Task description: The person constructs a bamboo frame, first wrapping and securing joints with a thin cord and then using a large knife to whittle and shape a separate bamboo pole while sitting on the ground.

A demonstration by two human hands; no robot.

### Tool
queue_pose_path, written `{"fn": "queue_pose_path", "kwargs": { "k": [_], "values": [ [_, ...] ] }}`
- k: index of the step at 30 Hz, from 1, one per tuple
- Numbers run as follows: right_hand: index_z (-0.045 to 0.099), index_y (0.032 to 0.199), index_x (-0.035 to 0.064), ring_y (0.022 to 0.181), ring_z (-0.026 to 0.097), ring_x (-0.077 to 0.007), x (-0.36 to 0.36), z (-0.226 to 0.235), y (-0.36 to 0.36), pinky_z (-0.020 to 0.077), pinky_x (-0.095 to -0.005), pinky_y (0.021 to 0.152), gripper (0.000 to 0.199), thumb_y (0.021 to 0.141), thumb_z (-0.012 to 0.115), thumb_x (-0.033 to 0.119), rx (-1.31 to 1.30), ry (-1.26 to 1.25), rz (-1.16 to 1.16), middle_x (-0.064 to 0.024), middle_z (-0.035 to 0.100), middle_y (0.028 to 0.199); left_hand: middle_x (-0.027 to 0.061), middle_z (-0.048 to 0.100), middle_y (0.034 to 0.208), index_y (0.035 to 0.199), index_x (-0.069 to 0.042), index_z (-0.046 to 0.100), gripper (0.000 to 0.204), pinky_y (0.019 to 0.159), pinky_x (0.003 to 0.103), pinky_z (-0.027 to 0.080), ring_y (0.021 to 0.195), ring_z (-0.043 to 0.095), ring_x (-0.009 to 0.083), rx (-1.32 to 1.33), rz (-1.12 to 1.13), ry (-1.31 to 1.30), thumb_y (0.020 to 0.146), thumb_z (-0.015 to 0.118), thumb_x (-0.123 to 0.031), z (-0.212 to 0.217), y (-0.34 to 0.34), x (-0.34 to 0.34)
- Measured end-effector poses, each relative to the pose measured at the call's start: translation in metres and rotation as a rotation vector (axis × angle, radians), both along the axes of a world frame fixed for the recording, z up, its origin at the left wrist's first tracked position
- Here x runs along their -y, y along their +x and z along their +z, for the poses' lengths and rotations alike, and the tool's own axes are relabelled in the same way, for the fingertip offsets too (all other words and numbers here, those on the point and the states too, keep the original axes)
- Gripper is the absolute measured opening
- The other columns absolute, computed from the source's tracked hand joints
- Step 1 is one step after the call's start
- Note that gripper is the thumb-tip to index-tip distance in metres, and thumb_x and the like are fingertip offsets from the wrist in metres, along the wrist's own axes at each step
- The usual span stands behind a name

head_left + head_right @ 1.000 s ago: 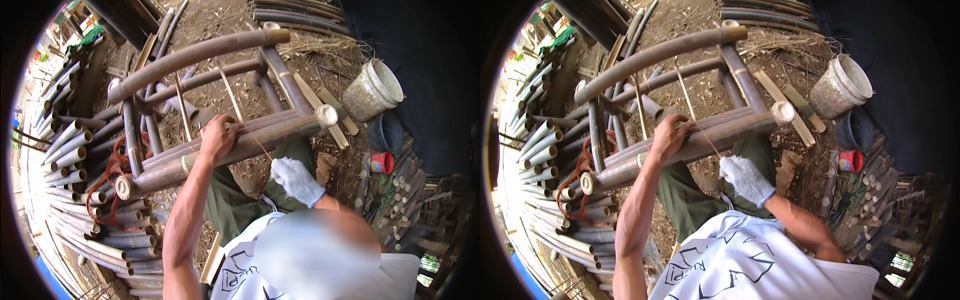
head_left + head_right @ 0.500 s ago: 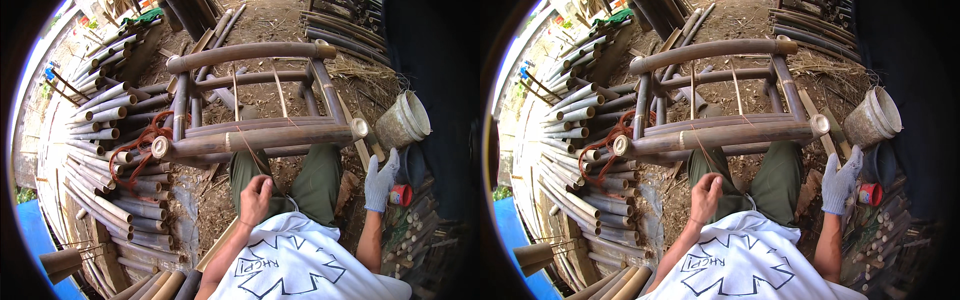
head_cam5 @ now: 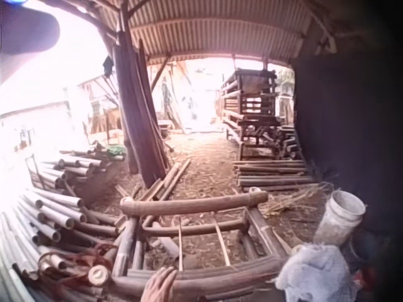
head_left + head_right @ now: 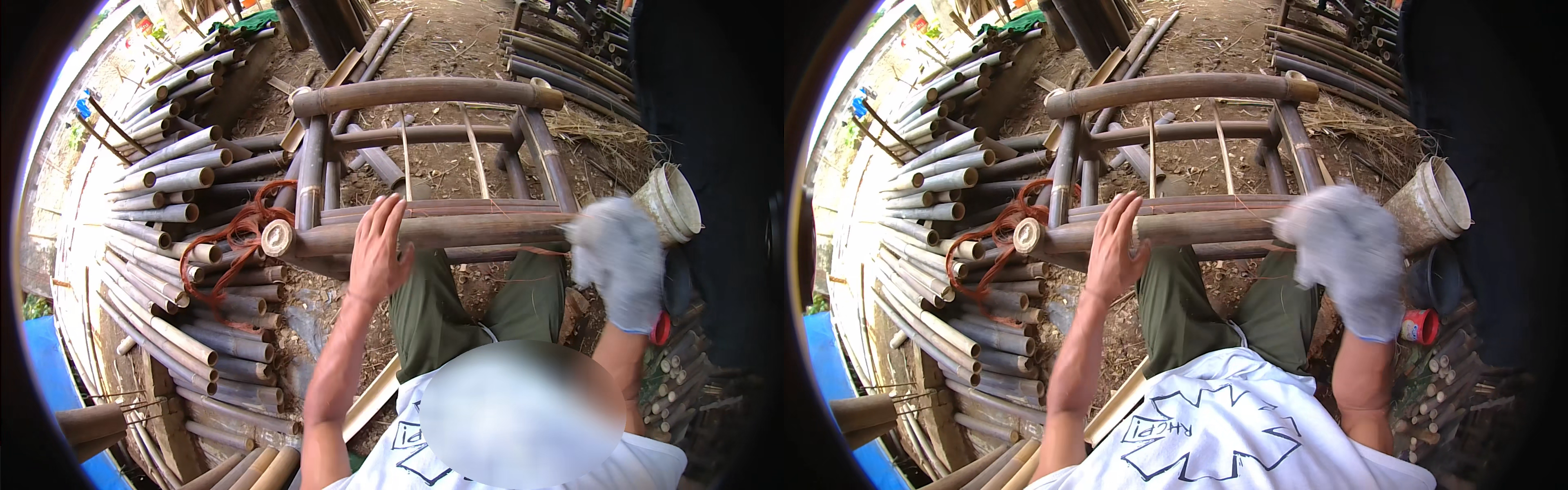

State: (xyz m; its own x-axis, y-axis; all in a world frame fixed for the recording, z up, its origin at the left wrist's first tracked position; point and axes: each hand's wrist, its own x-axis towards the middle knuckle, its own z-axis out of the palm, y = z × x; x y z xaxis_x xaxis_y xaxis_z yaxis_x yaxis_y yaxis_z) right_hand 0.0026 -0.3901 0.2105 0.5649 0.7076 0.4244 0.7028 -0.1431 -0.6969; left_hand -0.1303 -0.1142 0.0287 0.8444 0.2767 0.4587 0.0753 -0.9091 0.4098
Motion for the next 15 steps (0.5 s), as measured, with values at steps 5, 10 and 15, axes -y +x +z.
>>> {"fn": "queue_pose_path", "kwargs": {
  "k": [5,10,15],
  "values": [
    [0.042,0.081,0.0112,0.059,0.043,-0.0139,0.15,0.043,0.012,0.0376,-0.0302,0.058,0.025,0.105,0.047,0.018,-0.404,0.776,0.2,-0.0014,0.044,0.071,0.0108,0.063,0.114,0.115,-0.009,0.066,0.034,0.1,0.043,0.046,0.113,0.058,0.0309,-0.148,-0.384,0.014,0.084,0.073,-0.021,-0.014,0.048,-0.035],
    [0.06,0.111,-0.0028,0.078,0.059,-0.0217,0.313,0.05,0.037,0.0461,-0.0333,0.075,0.035,0.104,0.052,0.03,0.406,0.238,-1.004,-0.0117,0.061,0.089,0.0051,0.061,0.085,0.082,-0.01,0.062,0.022,0.081,0.039,0.051,0.085,0.063,0.0256,-0.011,-0.658,0.066,0.087,0.071,-0.029,-0.003,0.048,0.0],
    [0.071,0.11,0.0003,0.103,0.064,-0.029,0.302,-0.005,0.07,0.0469,-0.0377,0.095,0.037,0.097,0.063,0.034,0.431,-0.545,-1.411,-0.0149,0.069,0.111,0.0041,0.055,0.074,0.072,-0.01,0.058,0.017,0.068,0.036,0.05,0.073,0.059,0.0221,0.022,-0.879,-0.057,0.077,0.071,-0.021,0.047,0.01,0.05]
  ]
}}
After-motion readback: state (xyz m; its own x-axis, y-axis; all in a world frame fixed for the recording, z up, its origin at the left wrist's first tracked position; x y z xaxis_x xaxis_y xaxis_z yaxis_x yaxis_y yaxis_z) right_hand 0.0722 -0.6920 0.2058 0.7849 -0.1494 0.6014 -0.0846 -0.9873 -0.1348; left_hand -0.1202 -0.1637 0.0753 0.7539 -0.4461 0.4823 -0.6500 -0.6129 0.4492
